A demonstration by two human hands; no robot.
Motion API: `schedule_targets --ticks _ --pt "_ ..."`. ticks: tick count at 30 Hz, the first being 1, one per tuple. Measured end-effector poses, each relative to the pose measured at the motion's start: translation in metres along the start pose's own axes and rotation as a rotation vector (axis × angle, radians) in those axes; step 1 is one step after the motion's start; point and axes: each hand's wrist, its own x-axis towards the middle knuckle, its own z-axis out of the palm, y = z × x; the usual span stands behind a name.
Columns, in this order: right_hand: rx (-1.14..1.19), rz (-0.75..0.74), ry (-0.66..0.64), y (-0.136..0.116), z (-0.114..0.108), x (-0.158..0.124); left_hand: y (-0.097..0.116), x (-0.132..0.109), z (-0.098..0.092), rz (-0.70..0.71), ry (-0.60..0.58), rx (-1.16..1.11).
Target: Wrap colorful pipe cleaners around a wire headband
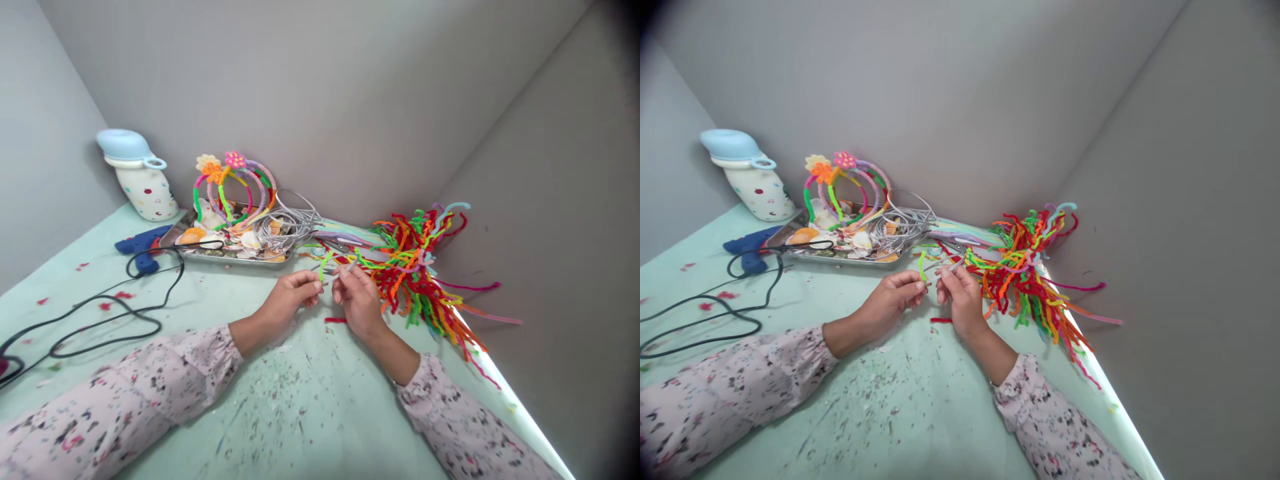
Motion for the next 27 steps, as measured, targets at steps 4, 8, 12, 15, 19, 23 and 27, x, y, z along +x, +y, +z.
schedule_targets --ticks 4,8,12,15,19,23,27 --pt "0.003 0.001 0.001 0.0005 -0.0002 0.0003 0.0013 0.0001 0.0015 -0.015 -0.004 -0.060" --pt "-0.014 0.005 -0.016 -0.0006 0.0003 -0.0003 0.0001 0.0020 0.0012 -0.023 0.017 -0.082" --pt "-0.018 0.003 -0.032 -0.0006 -0.0001 -0.0004 -0.0008 0.0031 0.0001 -0.036 0.013 -0.042" --pt "-0.007 0.000 -0.042 0.0003 -0.0006 0.0000 -0.0001 0.0029 -0.0002 -0.049 0.019 -0.030" --pt "-0.009 0.008 -0.035 0.0015 -0.0008 0.0007 0.0000 0.0029 -0.0007 -0.062 0.015 -0.035" --pt "-0.021 0.002 -0.023 0.0012 -0.0005 0.0010 -0.0005 0.0032 -0.0011 -0.066 0.018 -0.030" --pt "-0.048 0.001 -0.021 -0.0007 -0.0001 0.0007 -0.0001 0.0027 -0.0006 -0.071 0.002 -0.017"
